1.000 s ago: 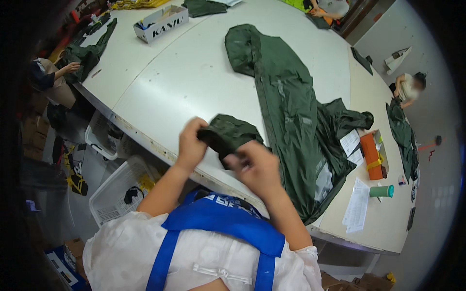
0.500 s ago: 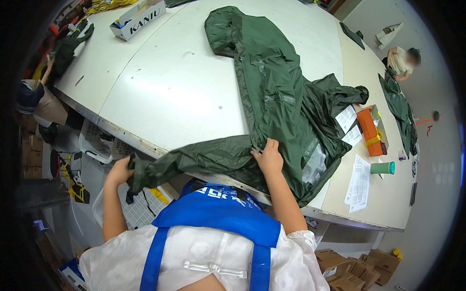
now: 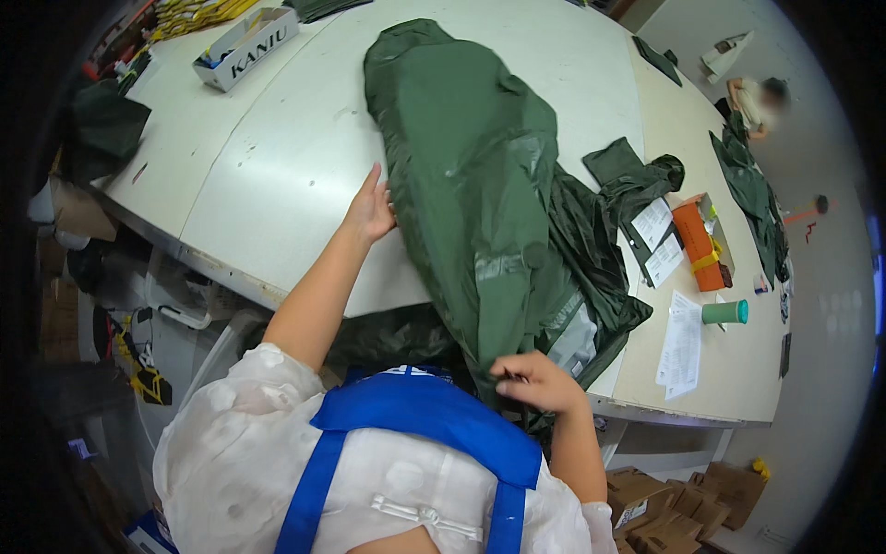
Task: The person folds a green raincoat on a white table, aligning edges and smoothing the fabric. They then unfold the raincoat and inspect the seams and interior lining.
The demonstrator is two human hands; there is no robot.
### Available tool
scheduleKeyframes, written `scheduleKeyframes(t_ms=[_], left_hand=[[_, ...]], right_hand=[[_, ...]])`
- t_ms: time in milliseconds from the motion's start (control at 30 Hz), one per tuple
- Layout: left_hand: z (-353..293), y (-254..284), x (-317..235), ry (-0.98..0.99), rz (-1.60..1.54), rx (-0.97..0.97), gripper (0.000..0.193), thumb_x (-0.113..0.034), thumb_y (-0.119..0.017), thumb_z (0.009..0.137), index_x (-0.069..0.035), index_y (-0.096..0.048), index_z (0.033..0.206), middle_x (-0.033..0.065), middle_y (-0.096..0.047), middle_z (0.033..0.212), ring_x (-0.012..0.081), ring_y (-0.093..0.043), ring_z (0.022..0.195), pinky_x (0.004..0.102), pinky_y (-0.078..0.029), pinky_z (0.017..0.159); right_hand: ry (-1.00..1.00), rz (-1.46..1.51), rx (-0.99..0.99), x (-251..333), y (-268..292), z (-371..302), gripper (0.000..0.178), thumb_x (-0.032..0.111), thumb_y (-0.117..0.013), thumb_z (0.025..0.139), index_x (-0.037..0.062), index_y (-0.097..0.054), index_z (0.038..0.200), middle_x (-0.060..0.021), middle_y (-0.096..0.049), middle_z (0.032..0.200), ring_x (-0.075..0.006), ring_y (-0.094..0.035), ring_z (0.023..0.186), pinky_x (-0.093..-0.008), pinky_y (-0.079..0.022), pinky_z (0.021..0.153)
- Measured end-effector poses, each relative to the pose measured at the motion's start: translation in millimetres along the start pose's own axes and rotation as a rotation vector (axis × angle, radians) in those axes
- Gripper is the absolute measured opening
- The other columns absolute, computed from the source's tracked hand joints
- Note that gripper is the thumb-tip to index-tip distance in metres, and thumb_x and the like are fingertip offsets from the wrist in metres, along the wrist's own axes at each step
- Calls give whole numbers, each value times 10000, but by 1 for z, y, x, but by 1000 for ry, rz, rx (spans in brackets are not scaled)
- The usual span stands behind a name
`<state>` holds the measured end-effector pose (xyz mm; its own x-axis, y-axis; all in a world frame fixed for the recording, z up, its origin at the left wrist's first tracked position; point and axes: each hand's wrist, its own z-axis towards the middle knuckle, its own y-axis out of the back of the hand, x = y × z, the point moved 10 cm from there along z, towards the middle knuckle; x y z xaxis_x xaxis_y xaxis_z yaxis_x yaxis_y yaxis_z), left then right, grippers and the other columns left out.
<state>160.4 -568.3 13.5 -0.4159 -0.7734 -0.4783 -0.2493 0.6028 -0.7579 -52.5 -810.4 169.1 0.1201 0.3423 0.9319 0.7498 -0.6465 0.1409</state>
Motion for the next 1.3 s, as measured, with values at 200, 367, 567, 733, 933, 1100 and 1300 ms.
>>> scheduleKeyframes(t_ms=[200, 367, 567, 733, 933, 1100, 1300], left_hand=[[-42, -151, -133, -676, 140, 283, 460, -154, -540, 908, -77, -405, 1340, 128, -554, 1208, 289, -565, 1062, 447, -461, 940], [-74, -340, -145, -1071, 1055, 714, 493, -231, -507, 942, 12, -366, 1347, 137, -432, 1347, 208, -419, 1219, 284, -324, 998], [-10, -274, 17, -1097, 1604, 750, 357, -161, -623, 833, -65, -591, 1175, 119, -590, 1192, 292, -543, 1118, 376, -436, 965], [38, -114, 126, -376, 1673, 317, 750, -385, -681, 798, -14, -374, 1374, 270, -531, 1202, 389, -534, 1103, 390, -437, 949], [21, -116, 140, -232, 1428, 197, 585, -87, -611, 801, -161, -421, 1350, 151, -649, 946, 265, -641, 854, 364, -496, 765], [-56, -65, 83, -180, 1044, 236, 521, 35, -536, 815, -88, -477, 1318, 92, -581, 1146, 155, -565, 1013, 279, -455, 877], [-114, -3, 106, 16, 922, 130, 635, 135, -495, 772, -79, -430, 1366, 111, -505, 1292, 172, -511, 1137, 275, -407, 961]], right_hand=[[336, 383, -655, -11, 75, -118, 238, 20, -707, 690, 22, -616, 910, -78, -572, 784, -187, -575, 736, -313, -465, 667], [435, 1056, -1056, -75, 157, -131, 384, 250, -416, 986, -18, -520, 1240, -156, -578, 1227, -283, -544, 1139, -414, -405, 1012], [-608, 454, -1337, -250, 202, -193, 170, 259, -571, 893, 90, -589, 899, 34, -473, 591, -101, -378, 417, -259, -254, 382], [-657, -232, -1199, -264, 219, -186, 170, 214, -590, 851, 45, -601, 858, -46, -587, 697, -195, -552, 577, -331, -422, 510], [-1102, -869, -868, -181, 220, -138, 182, 152, -562, 816, 75, -650, 955, -183, -658, 972, -366, -620, 945, -466, -503, 776], [-1103, -925, -564, -186, 202, -131, 183, 138, -571, 814, 84, -653, 969, -166, -659, 972, -354, -628, 931, -459, -509, 780], [-120, -874, -891, -59, 150, -14, 523, -21, -595, 706, 148, -517, 1194, -93, -544, 1218, -327, -608, 961, -412, -515, 761]])
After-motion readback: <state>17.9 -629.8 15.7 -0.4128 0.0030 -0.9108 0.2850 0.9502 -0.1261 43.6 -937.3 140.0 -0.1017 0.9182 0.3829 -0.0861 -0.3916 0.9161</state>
